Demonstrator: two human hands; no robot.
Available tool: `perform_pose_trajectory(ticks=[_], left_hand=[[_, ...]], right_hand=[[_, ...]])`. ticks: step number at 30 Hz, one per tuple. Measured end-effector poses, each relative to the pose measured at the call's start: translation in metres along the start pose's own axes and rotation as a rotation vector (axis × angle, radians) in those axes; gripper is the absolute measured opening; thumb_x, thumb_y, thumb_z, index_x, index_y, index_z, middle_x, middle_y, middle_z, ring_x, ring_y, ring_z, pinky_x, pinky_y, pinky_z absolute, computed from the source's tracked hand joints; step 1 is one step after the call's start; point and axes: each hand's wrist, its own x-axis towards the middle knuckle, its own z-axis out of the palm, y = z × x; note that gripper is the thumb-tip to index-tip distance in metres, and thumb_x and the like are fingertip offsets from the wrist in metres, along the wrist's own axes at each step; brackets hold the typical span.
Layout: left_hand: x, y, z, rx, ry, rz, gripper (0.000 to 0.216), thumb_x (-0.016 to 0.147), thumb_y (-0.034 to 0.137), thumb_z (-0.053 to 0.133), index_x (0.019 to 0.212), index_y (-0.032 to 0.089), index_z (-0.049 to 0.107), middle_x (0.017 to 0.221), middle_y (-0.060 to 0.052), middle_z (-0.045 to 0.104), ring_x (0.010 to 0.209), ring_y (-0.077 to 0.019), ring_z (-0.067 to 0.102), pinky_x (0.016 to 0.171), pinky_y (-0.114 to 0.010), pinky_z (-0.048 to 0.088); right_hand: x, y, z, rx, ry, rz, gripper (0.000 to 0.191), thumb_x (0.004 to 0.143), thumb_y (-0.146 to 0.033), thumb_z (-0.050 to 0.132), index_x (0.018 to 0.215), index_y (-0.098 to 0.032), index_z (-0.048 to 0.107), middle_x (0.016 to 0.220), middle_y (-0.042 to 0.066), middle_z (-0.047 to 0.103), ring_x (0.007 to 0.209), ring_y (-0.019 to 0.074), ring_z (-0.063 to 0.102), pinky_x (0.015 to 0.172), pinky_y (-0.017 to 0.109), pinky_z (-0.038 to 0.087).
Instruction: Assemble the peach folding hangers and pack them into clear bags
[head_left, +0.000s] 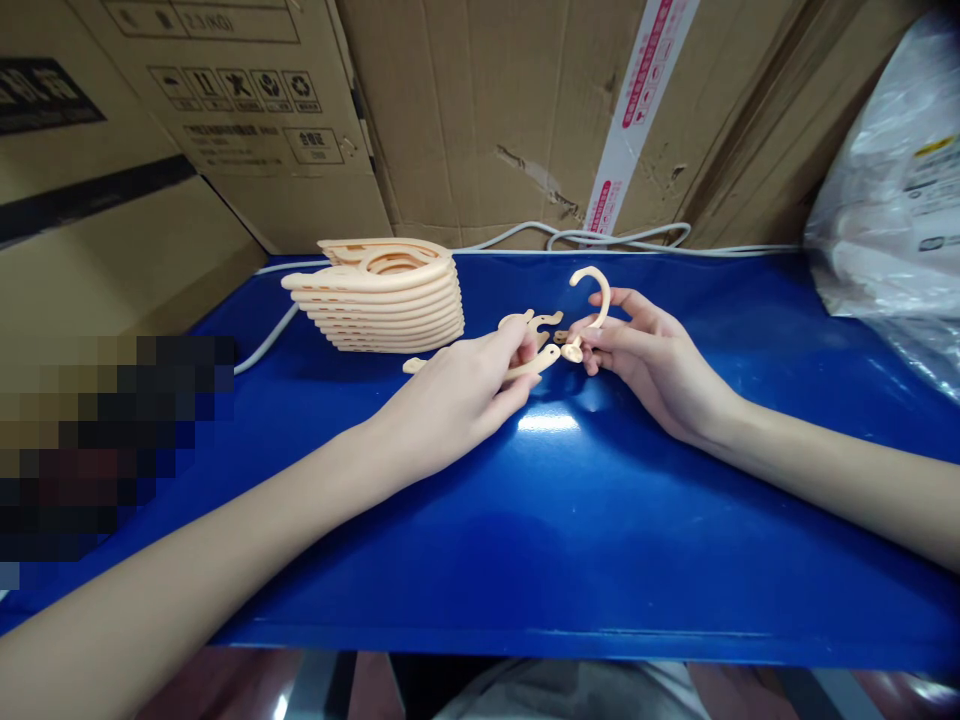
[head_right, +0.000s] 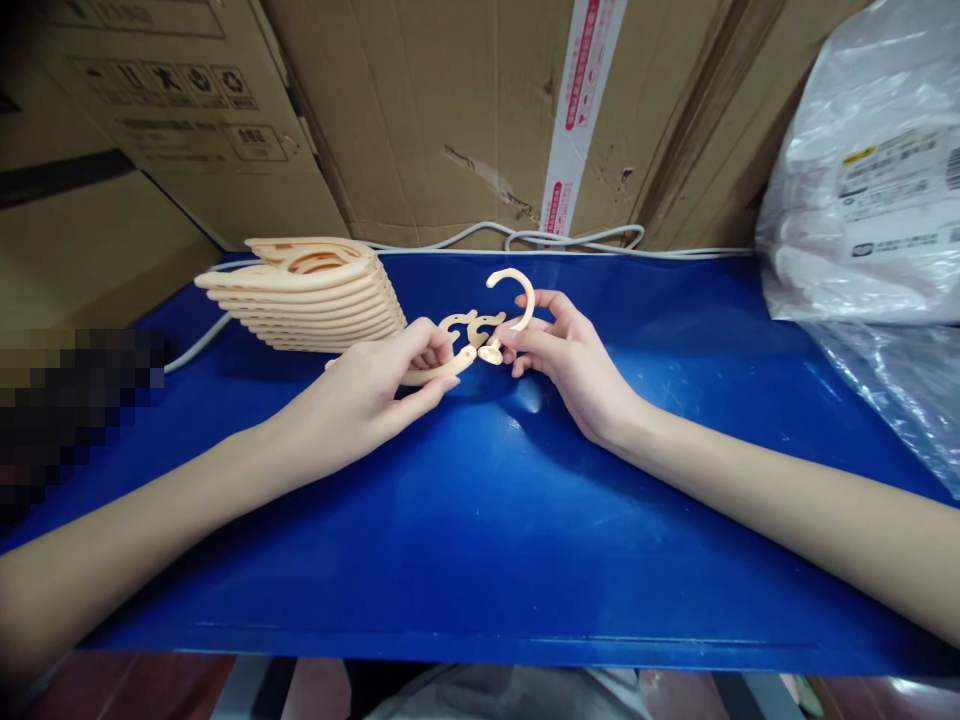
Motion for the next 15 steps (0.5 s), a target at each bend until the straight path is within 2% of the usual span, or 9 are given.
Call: perform_pose_trajectory(ticks=[4, 8, 15], left_hand=[[-0.0011, 0.0004, 0.0015, -0.038, -0.045, -0.03, 0.028, 0.095, 0.018, 0.05, 0.123, 0.017, 0.046, 0.091, -0.002, 0.067, 0.08, -0.0151, 0.066, 0.069, -0.024, 0.047], [-0.0009, -0.0036, 0.0043, -0.06, -0.046, 0.0, 0.016, 0.097, 0.019, 0.05, 0.11, 0.017, 0.059, 0.106, -0.004, 0.07, 0.095, -0.0172, 0.067, 0.081, -0.027, 0.05], [0.0001, -0.003, 0.0036, -0.032, -0.014, 0.046, 0.015, 0.099, 0.022, 0.049, 0.103, 0.018, 0.063, 0.1, -0.002, 0.07, 0.092, -0.0159, 0.067, 0.08, -0.026, 0.048]], right_hand=[[0.0003, 0.0, -0.0005, -0.009, 0.0, 0.003, 0.04, 0.07, -0.024, 0.077, 0.101, -0.024, 0.051, 0.08, -0.003, 0.064, 0.072, 0.0135, 0.057, 0.063, 0.028, 0.044], [-0.0002, 0.0001, -0.0009, 0.007, -0.014, 0.005, 0.042, 0.07, -0.02, 0.077, 0.104, -0.023, 0.052, 0.082, -0.002, 0.065, 0.071, 0.0126, 0.057, 0.063, 0.027, 0.043], [-0.0009, -0.0031, 0.0011, -0.051, -0.036, 0.022, 0.045, 0.073, -0.022, 0.074, 0.114, -0.02, 0.058, 0.084, -0.002, 0.065, 0.069, 0.0121, 0.056, 0.063, 0.028, 0.043]])
